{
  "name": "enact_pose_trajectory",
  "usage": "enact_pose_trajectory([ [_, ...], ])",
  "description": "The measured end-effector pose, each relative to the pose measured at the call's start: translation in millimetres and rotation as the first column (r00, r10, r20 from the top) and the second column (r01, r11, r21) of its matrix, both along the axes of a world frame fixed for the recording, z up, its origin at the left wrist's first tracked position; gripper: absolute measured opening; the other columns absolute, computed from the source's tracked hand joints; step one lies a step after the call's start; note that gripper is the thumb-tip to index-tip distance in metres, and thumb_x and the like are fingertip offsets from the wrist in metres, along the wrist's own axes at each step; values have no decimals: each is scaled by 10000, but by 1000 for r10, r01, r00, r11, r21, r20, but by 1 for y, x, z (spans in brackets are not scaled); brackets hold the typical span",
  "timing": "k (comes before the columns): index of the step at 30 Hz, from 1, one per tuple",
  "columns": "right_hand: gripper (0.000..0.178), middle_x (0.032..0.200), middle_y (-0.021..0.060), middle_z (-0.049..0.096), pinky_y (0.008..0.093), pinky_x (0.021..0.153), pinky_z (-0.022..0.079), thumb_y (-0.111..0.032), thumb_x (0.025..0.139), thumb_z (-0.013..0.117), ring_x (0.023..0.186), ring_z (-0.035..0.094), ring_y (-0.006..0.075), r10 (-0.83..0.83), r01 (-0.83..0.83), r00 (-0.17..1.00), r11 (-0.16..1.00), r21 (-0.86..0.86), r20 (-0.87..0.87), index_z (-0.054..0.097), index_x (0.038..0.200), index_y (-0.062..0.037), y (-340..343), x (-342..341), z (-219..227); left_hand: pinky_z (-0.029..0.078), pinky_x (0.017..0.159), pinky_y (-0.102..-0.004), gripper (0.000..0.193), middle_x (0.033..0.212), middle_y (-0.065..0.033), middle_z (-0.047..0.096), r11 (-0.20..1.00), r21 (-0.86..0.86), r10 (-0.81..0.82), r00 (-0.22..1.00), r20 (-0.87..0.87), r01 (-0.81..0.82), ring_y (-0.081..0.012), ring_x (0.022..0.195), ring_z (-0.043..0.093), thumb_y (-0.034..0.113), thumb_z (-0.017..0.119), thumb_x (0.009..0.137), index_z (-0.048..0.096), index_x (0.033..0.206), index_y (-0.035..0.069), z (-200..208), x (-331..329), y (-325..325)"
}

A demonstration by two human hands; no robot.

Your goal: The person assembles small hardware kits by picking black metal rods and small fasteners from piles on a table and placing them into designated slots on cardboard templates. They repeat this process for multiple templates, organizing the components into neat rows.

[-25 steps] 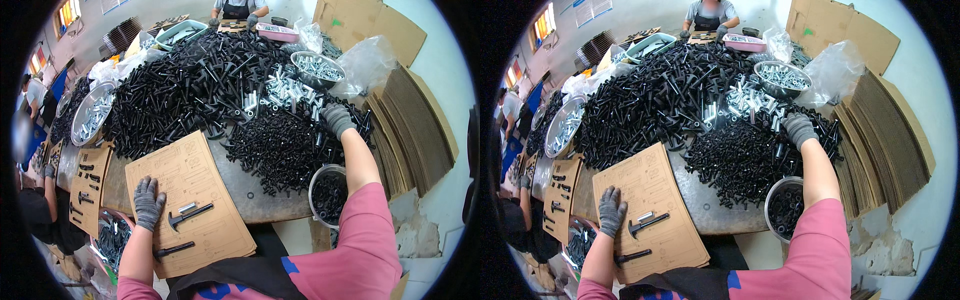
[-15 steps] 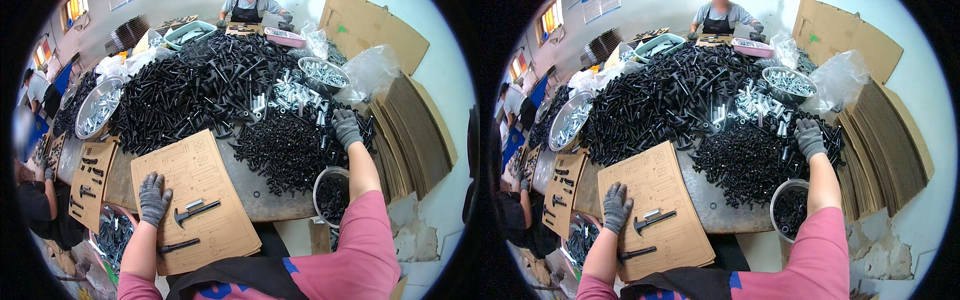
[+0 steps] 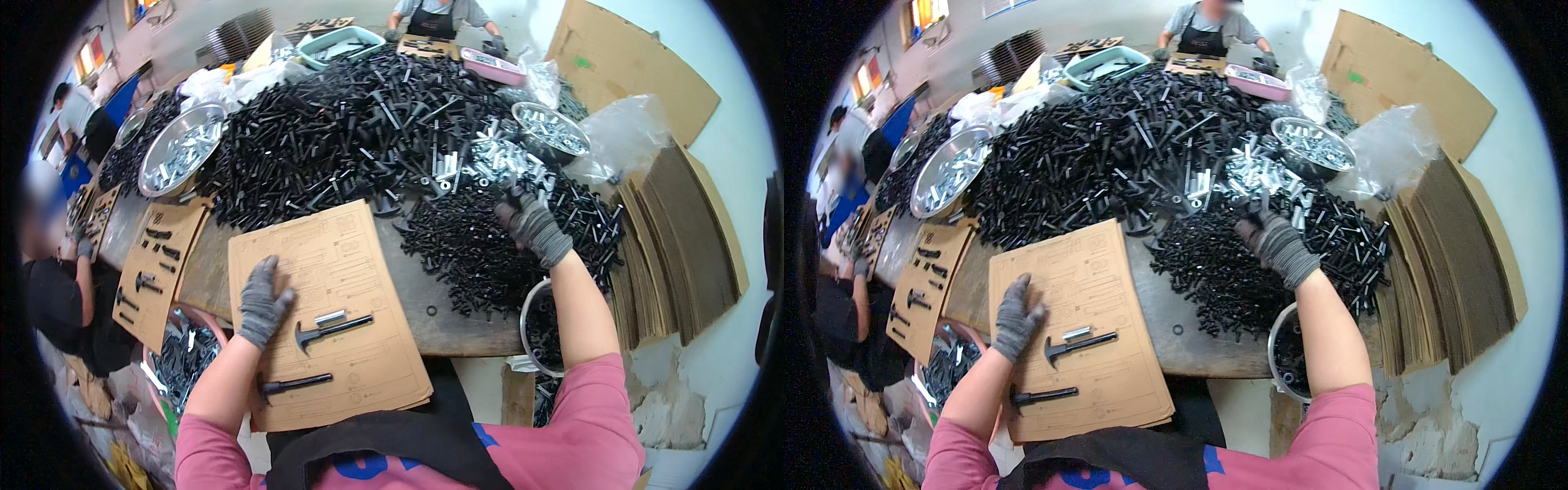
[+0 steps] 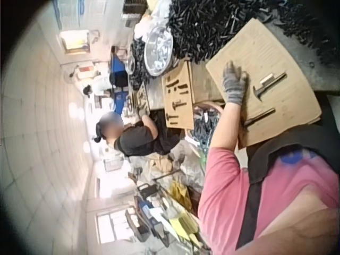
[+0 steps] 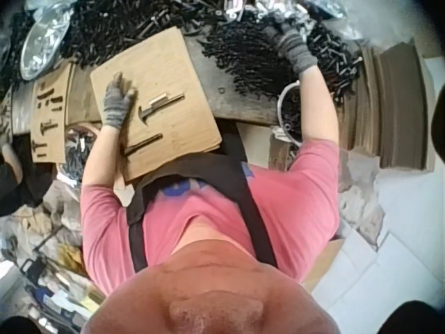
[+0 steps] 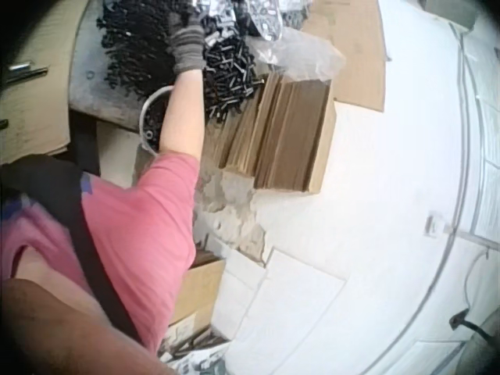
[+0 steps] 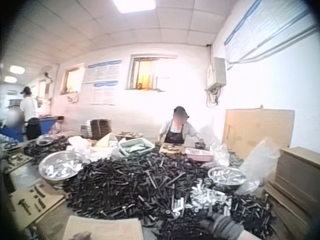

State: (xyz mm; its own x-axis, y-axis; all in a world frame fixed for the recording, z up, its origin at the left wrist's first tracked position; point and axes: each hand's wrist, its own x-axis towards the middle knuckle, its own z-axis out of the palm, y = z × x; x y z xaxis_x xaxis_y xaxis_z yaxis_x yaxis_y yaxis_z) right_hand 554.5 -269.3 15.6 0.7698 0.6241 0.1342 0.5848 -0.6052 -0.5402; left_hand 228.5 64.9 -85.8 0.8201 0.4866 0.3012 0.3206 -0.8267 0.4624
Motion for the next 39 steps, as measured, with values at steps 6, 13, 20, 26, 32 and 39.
enact_pose_trajectory([
  [6,389,892,189,610,366,749,460,-343,806,538,847,583,337,462,-520,853,791,-321,-243,551,1061,-49,83,-94,-6,428,855,-348,703,1197,-157,478,888,189,-457,855,245,420,-295,1030,517,236,709,649,387,1247,54,69,40,-79],
  [13,336,911,166,605,368,778,455,-315,817,533,868,579,303,515,-578,816,706,-409,-263,556,1047,-71,135,-147,-13,484,617,-357,166,755,-100,590,880,220,-312,862,-400,421,-253,758,602,196,540,779,553,923,113,86,49,-78],
  [20,322,946,133,598,358,790,444,-286,780,586,907,561,264,527,-503,847,749,-432,-72,568,1032,-85,153,-126,-34,460,744,-355,205,848,-140,606,978,-136,-195,927,-320,158,-288,799,576,189,564,809,599,968,64,56,58,-19],
  [26,365,980,143,566,367,792,460,-337,761,606,932,559,274,434,-374,900,808,-455,31,556,1023,-88,164,-120,-61,445,752,-355,208,875,-130,615,943,-314,-170,972,-164,113,-280,796,573,174,548,823,583,989,54,25,68,-9],
  [32,382,977,145,581,373,796,456,-335,744,620,926,562,283,343,-320,939,838,-442,-30,550,1020,-80,164,-121,-58,456,645,-297,231,730,-80,568,689,-724,-53,995,-80,-22,-150,626,544,220,472,880,542,1025,54,22,71,-15],
  [39,322,968,157,579,386,772,458,-256,778,588,888,566,307,263,-267,963,959,-99,-56,515,1036,-78,150,-113,-74,460,603,-283,244,723,-66,573,603,-797,-60,996,-73,-22,-138,590,543,242,488,867,549,1007,52,30,81,-33],
])
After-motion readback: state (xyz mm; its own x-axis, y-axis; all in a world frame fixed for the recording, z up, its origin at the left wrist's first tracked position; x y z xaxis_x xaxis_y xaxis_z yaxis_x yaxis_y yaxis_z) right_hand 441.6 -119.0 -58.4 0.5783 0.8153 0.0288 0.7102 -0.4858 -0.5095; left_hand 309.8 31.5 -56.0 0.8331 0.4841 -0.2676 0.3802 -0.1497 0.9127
